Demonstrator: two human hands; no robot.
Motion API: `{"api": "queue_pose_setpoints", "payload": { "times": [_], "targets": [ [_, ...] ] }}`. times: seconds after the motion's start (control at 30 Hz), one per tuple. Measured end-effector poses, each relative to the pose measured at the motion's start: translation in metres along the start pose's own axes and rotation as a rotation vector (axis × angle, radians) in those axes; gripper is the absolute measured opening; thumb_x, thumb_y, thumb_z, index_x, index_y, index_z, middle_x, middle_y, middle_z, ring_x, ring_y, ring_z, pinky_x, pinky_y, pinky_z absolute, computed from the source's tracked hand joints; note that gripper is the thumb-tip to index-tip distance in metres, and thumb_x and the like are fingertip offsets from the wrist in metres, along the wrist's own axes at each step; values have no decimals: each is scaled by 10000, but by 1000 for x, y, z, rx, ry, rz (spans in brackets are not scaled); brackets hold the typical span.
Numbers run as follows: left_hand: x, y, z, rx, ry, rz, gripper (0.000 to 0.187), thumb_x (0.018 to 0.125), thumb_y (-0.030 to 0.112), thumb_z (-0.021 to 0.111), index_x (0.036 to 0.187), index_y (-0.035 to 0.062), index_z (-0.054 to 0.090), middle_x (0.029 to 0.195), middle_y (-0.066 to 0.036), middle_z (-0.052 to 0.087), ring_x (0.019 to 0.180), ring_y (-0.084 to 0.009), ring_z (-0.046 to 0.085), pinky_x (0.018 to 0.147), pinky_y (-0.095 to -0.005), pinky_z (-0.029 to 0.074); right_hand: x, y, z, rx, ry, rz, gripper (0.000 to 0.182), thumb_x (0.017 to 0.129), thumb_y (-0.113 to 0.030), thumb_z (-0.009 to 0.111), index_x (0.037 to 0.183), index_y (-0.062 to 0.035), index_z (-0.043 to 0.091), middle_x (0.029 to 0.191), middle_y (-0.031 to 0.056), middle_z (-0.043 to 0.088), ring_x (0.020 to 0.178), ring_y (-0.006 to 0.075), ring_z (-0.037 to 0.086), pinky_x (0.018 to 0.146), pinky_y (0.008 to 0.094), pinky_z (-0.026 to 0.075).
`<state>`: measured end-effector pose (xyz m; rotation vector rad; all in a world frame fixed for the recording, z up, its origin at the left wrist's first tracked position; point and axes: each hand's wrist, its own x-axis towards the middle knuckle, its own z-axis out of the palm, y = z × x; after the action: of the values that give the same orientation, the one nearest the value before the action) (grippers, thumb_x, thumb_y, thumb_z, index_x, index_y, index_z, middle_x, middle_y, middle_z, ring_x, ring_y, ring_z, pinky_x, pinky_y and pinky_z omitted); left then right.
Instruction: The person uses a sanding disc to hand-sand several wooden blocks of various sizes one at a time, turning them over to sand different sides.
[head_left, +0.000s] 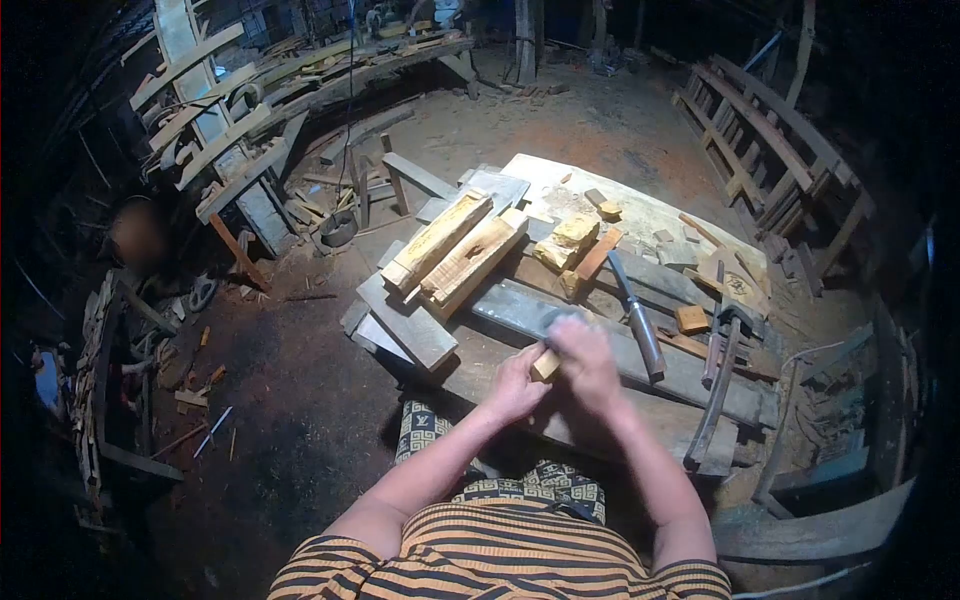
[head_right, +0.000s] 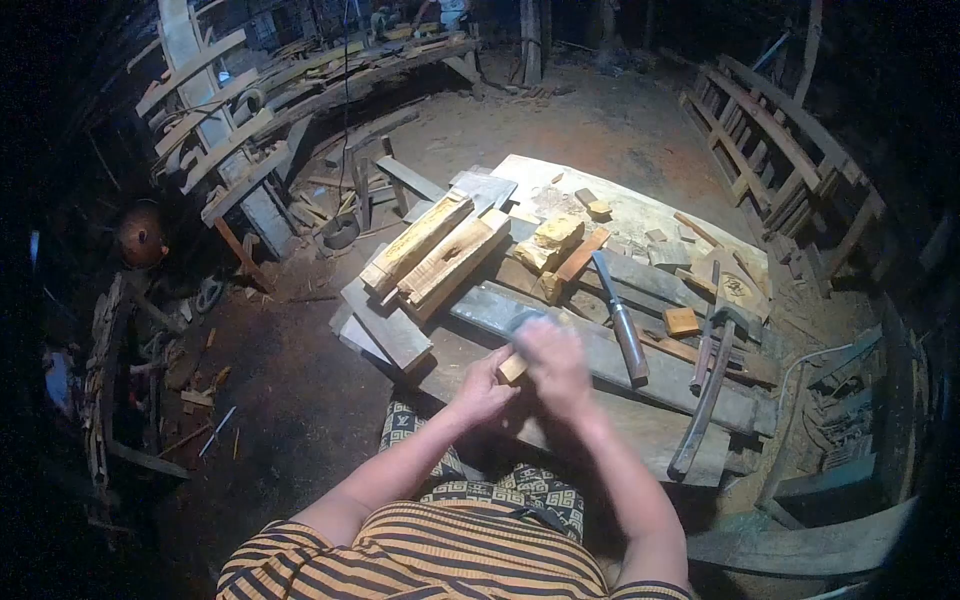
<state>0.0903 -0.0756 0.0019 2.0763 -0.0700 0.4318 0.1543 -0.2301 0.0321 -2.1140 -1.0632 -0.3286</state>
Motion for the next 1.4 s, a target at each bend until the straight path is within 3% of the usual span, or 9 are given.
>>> {"api": "queue_pose_setpoints", "payload": {
  "times": [0.1, 0.37, 0.53, 0.6, 0.77, 0.83, 1.1, 1.3, 1.4],
  "targets": [
    [4, 6, 5, -390, 66, -182, 435, 803, 226, 672, 1172, 15, 583, 992, -103, 667, 896, -205, 628, 832, -337, 480, 27, 8, -40, 438, 29, 875, 350, 912, -127, 479, 1245, -52, 559, 1219, 152, 587, 1176, 278, 518, 999, 345, 382],
    [9, -10, 3, -1056, 255, -730, 386, 860, 306, 651, 1096, 11, 571, 903, -64, 617, 744, -135, 598, 684, -284, 500, -11, -28, 16, 127, 37, -84, 354, 850, -68, 565, 1204, -75, 586, 1279, 163, 534, 1247, 309, 461, 1072, 398, 319],
    [9, -16, -8, -1037, 330, -712, 444, 876, 244, 595, 1251, 105, 401, 1018, -124, 564, 677, -233, 627, 392, -303, 518, -3, 17, 22, 52, 71, 7, 334, 872, -145, 549, 1197, -80, 589, 1234, 174, 567, 1201, 314, 502, 1036, 427, 332],
    [11, -23, -6, -1295, 219, -844, 417, 874, 268, 570, 1222, 93, 420, 1002, -139, 571, 639, -260, 616, 379, -297, 504, 3, 57, 28, 417, 185, 470, 344, 936, -191, 458, 1231, -47, 562, 1262, 170, 556, 1221, 312, 487, 1061, 371, 324],
    [10, -48, -13, -1653, 34, -993, 308, 871, 355, 563, 1032, 92, 565, 823, -59, 601, 632, -186, 584, 473, -280, 499, 3, -8, 11, 149, 253, 29, 359, 866, -137, 536, 1216, -69, 577, 1261, 157, 557, 1233, 304, 482, 1064, 401, 331],
    [26, 19, -10, -1632, 421, -1099, 261, 877, 338, 555, 997, 108, 573, 812, -34, 609, 605, -157, 577, 467, -255, 483, -7, -36, 19, 12, 70, -200, 380, 829, -142, 561, 1205, -98, 589, 1272, 141, 555, 1230, 296, 488, 1063, 435, 326],
    [13, -13, -15, -1685, 223, -1100, 233, 892, 342, 532, 921, 113, 564, 643, -7, 481, 465, -109, 402, 375, -228, 310, 44, 50, 33, 107, 150, 169, 353, 920, -270, 515, 1230, -113, 572, 1322, 143, 513, 1281, 289, 421, 1074, 421, 294],
    [27, 43, -13, -1481, 589, -1183, 335, 947, 419, 400, 1006, 129, 557, 759, -32, 556, 509, -122, 431, 398, -239, 352, -5, -41, 33, 27, -5, -223, 466, 816, -154, 545, 1280, -148, 516, 1317, 111, 516, 1275, 260, 431, 1059, 462, 313],
    [9, -34, -11, -1629, 274, -996, 289, 923, 357, 453, 1052, 111, 538, 744, -33, 561, 559, -133, 537, 405, -266, 426, 4, -22, 34, 19, 114, -258, 395, 794, -105, 552, 1189, -108, 574, 1214, 102, 583, 1179, 279, 516, 997, 421, 382]
  ]
}}
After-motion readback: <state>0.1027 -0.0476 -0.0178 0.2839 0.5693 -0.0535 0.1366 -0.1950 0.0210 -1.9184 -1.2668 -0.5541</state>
